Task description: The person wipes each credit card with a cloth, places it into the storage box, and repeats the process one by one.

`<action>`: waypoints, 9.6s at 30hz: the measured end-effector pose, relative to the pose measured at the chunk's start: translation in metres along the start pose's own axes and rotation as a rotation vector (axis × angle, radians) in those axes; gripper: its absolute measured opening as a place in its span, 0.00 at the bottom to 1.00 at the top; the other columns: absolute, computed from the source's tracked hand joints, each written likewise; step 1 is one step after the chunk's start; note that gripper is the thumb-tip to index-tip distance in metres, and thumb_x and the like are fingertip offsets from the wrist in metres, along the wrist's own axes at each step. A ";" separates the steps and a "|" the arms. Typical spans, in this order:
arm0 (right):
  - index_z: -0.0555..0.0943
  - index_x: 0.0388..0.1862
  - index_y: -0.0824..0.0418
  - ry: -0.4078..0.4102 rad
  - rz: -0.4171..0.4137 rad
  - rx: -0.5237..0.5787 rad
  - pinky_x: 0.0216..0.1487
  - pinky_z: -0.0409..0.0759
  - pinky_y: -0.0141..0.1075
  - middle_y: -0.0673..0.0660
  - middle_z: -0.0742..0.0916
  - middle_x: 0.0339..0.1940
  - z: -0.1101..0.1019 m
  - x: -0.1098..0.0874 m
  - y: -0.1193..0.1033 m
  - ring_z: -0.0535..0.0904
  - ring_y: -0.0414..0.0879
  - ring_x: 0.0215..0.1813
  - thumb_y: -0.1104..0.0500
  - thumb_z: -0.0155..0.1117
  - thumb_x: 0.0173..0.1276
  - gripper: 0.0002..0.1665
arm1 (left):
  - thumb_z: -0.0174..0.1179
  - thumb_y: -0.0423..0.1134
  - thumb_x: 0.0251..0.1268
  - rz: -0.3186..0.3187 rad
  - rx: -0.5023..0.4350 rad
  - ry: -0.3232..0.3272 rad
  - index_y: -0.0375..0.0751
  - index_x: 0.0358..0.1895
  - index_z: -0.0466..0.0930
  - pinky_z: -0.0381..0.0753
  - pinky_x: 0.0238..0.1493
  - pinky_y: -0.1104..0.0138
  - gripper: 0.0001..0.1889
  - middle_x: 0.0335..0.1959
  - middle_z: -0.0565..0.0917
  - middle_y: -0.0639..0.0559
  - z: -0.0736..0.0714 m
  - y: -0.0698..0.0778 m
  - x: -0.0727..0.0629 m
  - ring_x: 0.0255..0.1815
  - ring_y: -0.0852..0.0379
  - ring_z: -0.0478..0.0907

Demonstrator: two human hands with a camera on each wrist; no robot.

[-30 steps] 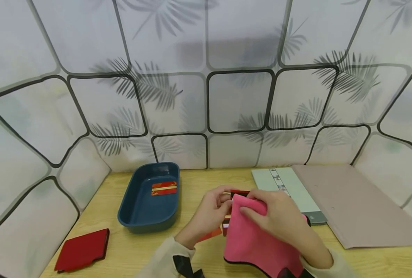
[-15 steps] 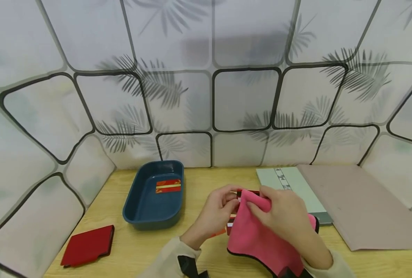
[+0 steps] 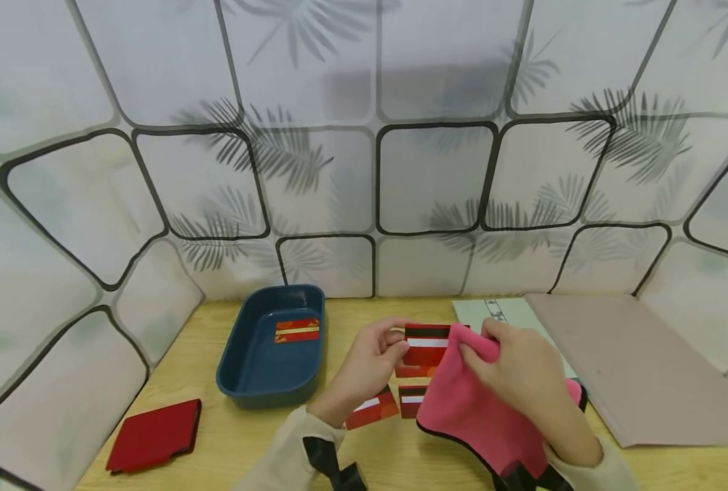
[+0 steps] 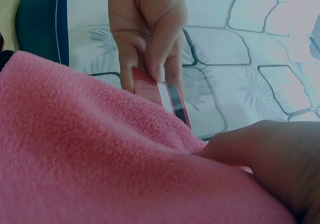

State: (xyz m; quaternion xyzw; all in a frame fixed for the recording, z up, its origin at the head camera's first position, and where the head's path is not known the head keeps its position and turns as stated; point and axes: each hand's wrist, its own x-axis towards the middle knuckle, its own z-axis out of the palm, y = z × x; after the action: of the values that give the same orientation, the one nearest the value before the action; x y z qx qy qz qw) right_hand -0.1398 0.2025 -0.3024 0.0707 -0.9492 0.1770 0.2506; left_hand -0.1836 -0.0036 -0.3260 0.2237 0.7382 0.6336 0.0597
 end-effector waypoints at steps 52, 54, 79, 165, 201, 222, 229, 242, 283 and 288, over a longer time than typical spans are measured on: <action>0.76 0.28 0.52 -0.010 -0.070 0.063 0.19 0.62 0.34 0.46 0.70 0.11 -0.005 -0.006 -0.016 0.64 0.41 0.16 0.57 0.76 0.50 0.15 | 0.43 0.21 0.70 0.067 -0.104 -0.180 0.28 0.58 0.69 0.85 0.43 0.59 0.16 0.44 0.82 0.26 0.004 0.000 -0.002 0.35 0.50 0.84; 0.76 0.28 0.52 -0.016 -0.068 0.041 0.18 0.62 0.33 0.46 0.69 0.10 -0.007 -0.006 -0.013 0.64 0.41 0.15 0.57 0.77 0.50 0.15 | 0.42 0.19 0.69 0.072 -0.130 -0.185 0.26 0.57 0.68 0.85 0.43 0.59 0.16 0.47 0.80 0.24 0.004 0.001 -0.002 0.39 0.44 0.84; 0.76 0.29 0.53 -0.164 0.097 -0.003 0.22 0.63 0.37 0.50 0.75 0.16 -0.028 0.006 0.019 0.70 0.47 0.23 0.54 0.73 0.54 0.13 | 0.47 0.21 0.67 0.220 0.113 0.138 0.39 0.55 0.75 0.74 0.24 0.76 0.18 0.21 0.73 0.45 -0.012 0.007 0.001 0.15 0.64 0.63; 0.74 0.22 0.54 0.011 -0.049 0.157 0.16 0.60 0.30 0.45 0.70 0.11 0.012 -0.005 -0.016 0.63 0.38 0.15 0.55 0.77 0.50 0.17 | 0.45 0.21 0.68 0.033 -0.096 -0.186 0.40 0.63 0.71 0.83 0.37 0.68 0.22 0.51 0.83 0.36 0.012 -0.009 0.001 0.38 0.55 0.84; 0.79 0.26 0.51 0.031 -0.022 0.194 0.21 0.68 0.31 0.46 0.77 0.16 -0.025 0.004 0.009 0.70 0.41 0.23 0.57 0.77 0.51 0.12 | 0.47 0.17 0.61 0.022 -0.103 0.022 0.30 0.61 0.68 0.86 0.37 0.59 0.23 0.24 0.63 0.52 -0.005 -0.001 0.005 0.16 0.63 0.54; 0.79 0.26 0.50 -0.015 -0.178 0.301 0.22 0.70 0.28 0.41 0.79 0.19 -0.001 -0.010 -0.020 0.70 0.31 0.21 0.58 0.77 0.51 0.12 | 0.43 0.18 0.66 0.079 -0.127 -0.223 0.34 0.63 0.64 0.80 0.35 0.73 0.23 0.48 0.80 0.30 0.009 0.002 -0.004 0.31 0.61 0.79; 0.78 0.26 0.51 0.033 -0.158 0.227 0.21 0.66 0.28 0.41 0.75 0.15 0.005 -0.009 -0.019 0.66 0.32 0.19 0.58 0.77 0.49 0.13 | 0.42 0.19 0.67 0.092 -0.103 -0.247 0.36 0.61 0.66 0.83 0.40 0.69 0.21 0.52 0.80 0.33 0.008 0.001 -0.005 0.42 0.53 0.83; 0.76 0.25 0.51 -0.084 -0.027 0.126 0.19 0.63 0.31 0.45 0.71 0.12 -0.008 -0.004 -0.005 0.66 0.39 0.17 0.57 0.75 0.53 0.13 | 0.46 0.17 0.64 0.046 -0.163 -0.198 0.30 0.59 0.68 0.85 0.42 0.60 0.21 0.25 0.70 0.49 0.006 0.000 -0.002 0.26 0.58 0.77; 0.83 0.29 0.52 0.029 -0.231 0.177 0.19 0.67 0.27 0.38 0.75 0.14 -0.012 -0.015 -0.014 0.66 0.30 0.17 0.57 0.76 0.52 0.08 | 0.49 0.20 0.65 0.108 -0.083 -0.077 0.33 0.61 0.68 0.85 0.39 0.65 0.21 0.30 0.78 0.38 0.008 -0.004 -0.006 0.22 0.62 0.75; 0.83 0.28 0.51 0.106 -0.294 0.168 0.22 0.70 0.28 0.40 0.81 0.19 -0.005 -0.016 -0.020 0.72 0.33 0.20 0.58 0.77 0.49 0.10 | 0.47 0.20 0.67 0.188 -0.131 -0.149 0.33 0.61 0.67 0.82 0.33 0.72 0.20 0.45 0.81 0.29 0.014 -0.006 -0.007 0.32 0.64 0.82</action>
State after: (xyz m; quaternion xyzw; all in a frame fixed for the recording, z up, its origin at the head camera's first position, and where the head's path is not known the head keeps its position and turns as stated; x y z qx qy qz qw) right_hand -0.1195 0.1867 -0.3002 0.2200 -0.8959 0.2207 0.3166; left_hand -0.1736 0.0051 -0.3358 0.3338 0.6645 0.6650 0.0691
